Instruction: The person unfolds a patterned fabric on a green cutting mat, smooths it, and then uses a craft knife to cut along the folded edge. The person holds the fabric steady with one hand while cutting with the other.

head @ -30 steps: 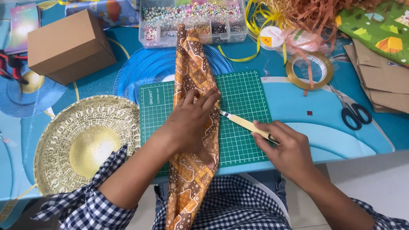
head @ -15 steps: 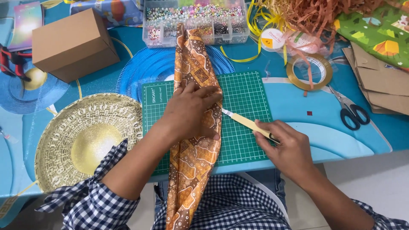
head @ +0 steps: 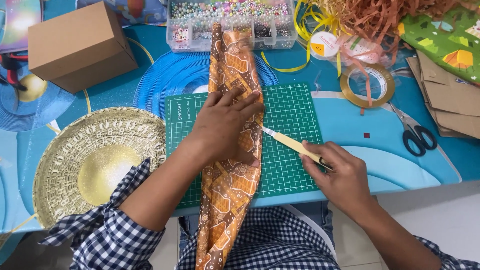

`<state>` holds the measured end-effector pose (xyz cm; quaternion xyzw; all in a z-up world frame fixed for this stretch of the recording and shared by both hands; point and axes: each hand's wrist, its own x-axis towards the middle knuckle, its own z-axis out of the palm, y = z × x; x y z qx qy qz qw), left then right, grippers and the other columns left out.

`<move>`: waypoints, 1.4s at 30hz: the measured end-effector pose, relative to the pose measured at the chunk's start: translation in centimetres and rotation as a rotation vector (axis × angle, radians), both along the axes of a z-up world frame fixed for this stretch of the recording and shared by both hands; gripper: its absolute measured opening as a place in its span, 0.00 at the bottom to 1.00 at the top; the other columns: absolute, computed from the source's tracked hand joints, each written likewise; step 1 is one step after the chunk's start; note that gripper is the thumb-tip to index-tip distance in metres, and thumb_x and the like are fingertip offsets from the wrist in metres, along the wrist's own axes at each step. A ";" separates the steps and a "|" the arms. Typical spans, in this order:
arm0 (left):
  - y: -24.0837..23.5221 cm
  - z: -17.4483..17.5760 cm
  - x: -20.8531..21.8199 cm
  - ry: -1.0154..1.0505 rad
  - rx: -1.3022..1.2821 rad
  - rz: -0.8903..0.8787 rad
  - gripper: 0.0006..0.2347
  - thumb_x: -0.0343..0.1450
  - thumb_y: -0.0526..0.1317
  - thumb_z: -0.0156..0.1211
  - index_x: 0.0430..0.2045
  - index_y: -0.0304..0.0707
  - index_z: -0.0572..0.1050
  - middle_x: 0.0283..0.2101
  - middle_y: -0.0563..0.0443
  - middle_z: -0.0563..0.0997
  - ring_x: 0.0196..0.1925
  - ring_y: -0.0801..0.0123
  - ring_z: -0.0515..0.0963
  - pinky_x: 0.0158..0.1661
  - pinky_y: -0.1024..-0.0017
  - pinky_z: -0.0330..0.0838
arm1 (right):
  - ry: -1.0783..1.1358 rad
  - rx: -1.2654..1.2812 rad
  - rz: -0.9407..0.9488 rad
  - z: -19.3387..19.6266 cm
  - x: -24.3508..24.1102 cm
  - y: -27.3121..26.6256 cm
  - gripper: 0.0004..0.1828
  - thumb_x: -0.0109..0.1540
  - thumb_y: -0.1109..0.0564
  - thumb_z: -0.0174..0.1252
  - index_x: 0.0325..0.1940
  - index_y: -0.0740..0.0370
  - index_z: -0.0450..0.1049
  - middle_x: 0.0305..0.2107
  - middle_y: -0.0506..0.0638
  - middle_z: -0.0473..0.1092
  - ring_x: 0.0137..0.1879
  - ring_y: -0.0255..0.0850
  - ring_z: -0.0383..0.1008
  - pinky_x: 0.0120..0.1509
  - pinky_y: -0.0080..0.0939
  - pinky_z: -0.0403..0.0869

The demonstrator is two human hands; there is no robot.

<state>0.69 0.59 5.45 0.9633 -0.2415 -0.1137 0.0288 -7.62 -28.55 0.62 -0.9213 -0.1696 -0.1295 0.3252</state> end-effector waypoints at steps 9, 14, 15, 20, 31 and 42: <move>-0.2 0.0 0.8 -0.050 0.012 0.000 0.62 0.45 0.77 0.89 0.80 0.60 0.72 0.82 0.57 0.75 0.82 0.52 0.65 0.70 0.54 0.59 | 0.013 0.020 0.006 0.5 0.0 0.3 0.12 0.65 0.67 0.76 0.53 0.63 0.90 0.28 0.58 0.83 0.31 0.58 0.87 0.27 0.45 0.81; -0.3 0.3 0.7 -0.050 0.033 0.001 0.62 0.46 0.77 0.90 0.80 0.59 0.72 0.82 0.56 0.74 0.82 0.52 0.65 0.69 0.54 0.59 | 0.020 0.031 0.011 0.2 0.4 0.1 0.11 0.65 0.67 0.76 0.52 0.64 0.90 0.27 0.60 0.83 0.30 0.58 0.86 0.27 0.44 0.79; -0.3 0.3 0.7 -0.050 0.025 -0.001 0.62 0.46 0.77 0.90 0.80 0.59 0.73 0.82 0.55 0.74 0.82 0.51 0.65 0.69 0.54 0.59 | 0.010 0.028 0.014 0.1 0.4 0.2 0.11 0.65 0.67 0.76 0.52 0.64 0.89 0.28 0.60 0.83 0.31 0.59 0.86 0.27 0.45 0.79; -0.4 -0.1 1.4 -0.084 0.008 -0.014 0.67 0.41 0.80 0.90 0.80 0.57 0.72 0.81 0.55 0.76 0.78 0.53 0.68 0.67 0.56 0.62 | -0.022 0.013 0.020 0.2 0.5 0.3 0.11 0.65 0.67 0.76 0.52 0.65 0.89 0.27 0.60 0.83 0.30 0.59 0.86 0.27 0.45 0.80; -0.4 -0.4 2.0 -0.107 0.026 -0.031 0.72 0.38 0.85 0.86 0.82 0.56 0.70 0.81 0.55 0.76 0.74 0.56 0.69 0.64 0.60 0.62 | -0.047 -0.017 0.039 0.5 1.7 0.5 0.12 0.66 0.67 0.76 0.54 0.66 0.89 0.30 0.60 0.83 0.33 0.61 0.87 0.29 0.47 0.82; -0.3 -0.2 2.2 -0.090 0.023 -0.024 0.75 0.36 0.87 0.85 0.83 0.55 0.69 0.82 0.56 0.75 0.73 0.57 0.67 0.62 0.62 0.61 | -0.053 0.003 0.031 0.4 2.8 0.6 0.10 0.68 0.65 0.76 0.54 0.64 0.89 0.29 0.59 0.80 0.36 0.62 0.86 0.30 0.47 0.80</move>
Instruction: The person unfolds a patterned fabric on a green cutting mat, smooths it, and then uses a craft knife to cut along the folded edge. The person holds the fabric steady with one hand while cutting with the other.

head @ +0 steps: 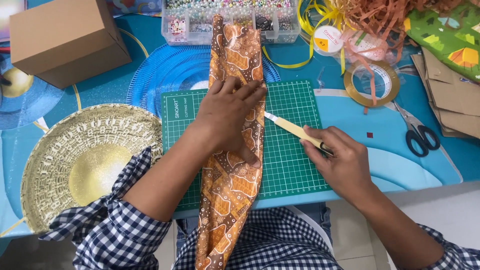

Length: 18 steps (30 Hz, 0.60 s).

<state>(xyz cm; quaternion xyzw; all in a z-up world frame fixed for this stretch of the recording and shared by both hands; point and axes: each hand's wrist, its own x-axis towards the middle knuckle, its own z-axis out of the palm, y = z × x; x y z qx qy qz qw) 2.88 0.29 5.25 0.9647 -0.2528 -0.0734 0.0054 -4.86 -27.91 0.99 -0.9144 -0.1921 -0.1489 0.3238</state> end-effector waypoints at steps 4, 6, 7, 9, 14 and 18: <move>0.1 -0.2 0.0 0.017 -0.022 0.002 0.74 0.37 0.86 0.87 0.83 0.54 0.68 0.82 0.56 0.74 0.72 0.57 0.66 0.63 0.61 0.59 | 0.007 0.027 -0.010 -0.3 0.0 -0.1 0.09 0.68 0.65 0.76 0.53 0.64 0.89 0.29 0.59 0.80 0.37 0.62 0.86 0.31 0.47 0.79; 0.1 -0.2 0.0 0.018 -0.028 0.002 0.74 0.37 0.85 0.87 0.83 0.54 0.68 0.82 0.56 0.74 0.73 0.57 0.66 0.63 0.61 0.59 | 0.002 0.020 -0.016 -0.3 0.1 -0.1 0.09 0.68 0.65 0.77 0.53 0.64 0.89 0.29 0.58 0.80 0.37 0.61 0.86 0.32 0.47 0.79; 0.0 -0.2 -0.1 0.019 -0.033 0.003 0.74 0.37 0.85 0.88 0.83 0.54 0.68 0.82 0.55 0.75 0.73 0.57 0.66 0.63 0.61 0.59 | -0.002 0.013 -0.021 -0.3 0.1 0.0 0.09 0.67 0.65 0.77 0.52 0.63 0.90 0.29 0.58 0.81 0.37 0.61 0.86 0.32 0.46 0.79; 0.0 -0.2 0.0 0.020 -0.034 0.004 0.73 0.37 0.84 0.89 0.83 0.54 0.69 0.82 0.55 0.75 0.73 0.56 0.66 0.63 0.61 0.59 | -0.002 0.009 -0.024 -0.4 0.4 -0.1 0.09 0.67 0.65 0.77 0.52 0.64 0.90 0.30 0.58 0.81 0.37 0.61 0.86 0.33 0.46 0.80; -0.2 -0.1 0.3 0.004 -0.034 0.003 0.73 0.36 0.82 0.91 0.82 0.54 0.69 0.82 0.54 0.75 0.72 0.55 0.68 0.62 0.60 0.62 | -0.001 0.012 -0.010 0.0 0.9 0.1 0.09 0.68 0.66 0.77 0.52 0.66 0.89 0.30 0.60 0.81 0.37 0.63 0.86 0.33 0.47 0.80; -0.5 0.0 0.6 -0.007 -0.020 0.012 0.75 0.34 0.83 0.91 0.82 0.54 0.69 0.82 0.54 0.74 0.70 0.56 0.69 0.60 0.62 0.64 | -0.021 0.002 -0.014 -0.1 1.2 0.1 0.09 0.68 0.65 0.77 0.53 0.64 0.89 0.30 0.59 0.81 0.39 0.63 0.86 0.34 0.48 0.80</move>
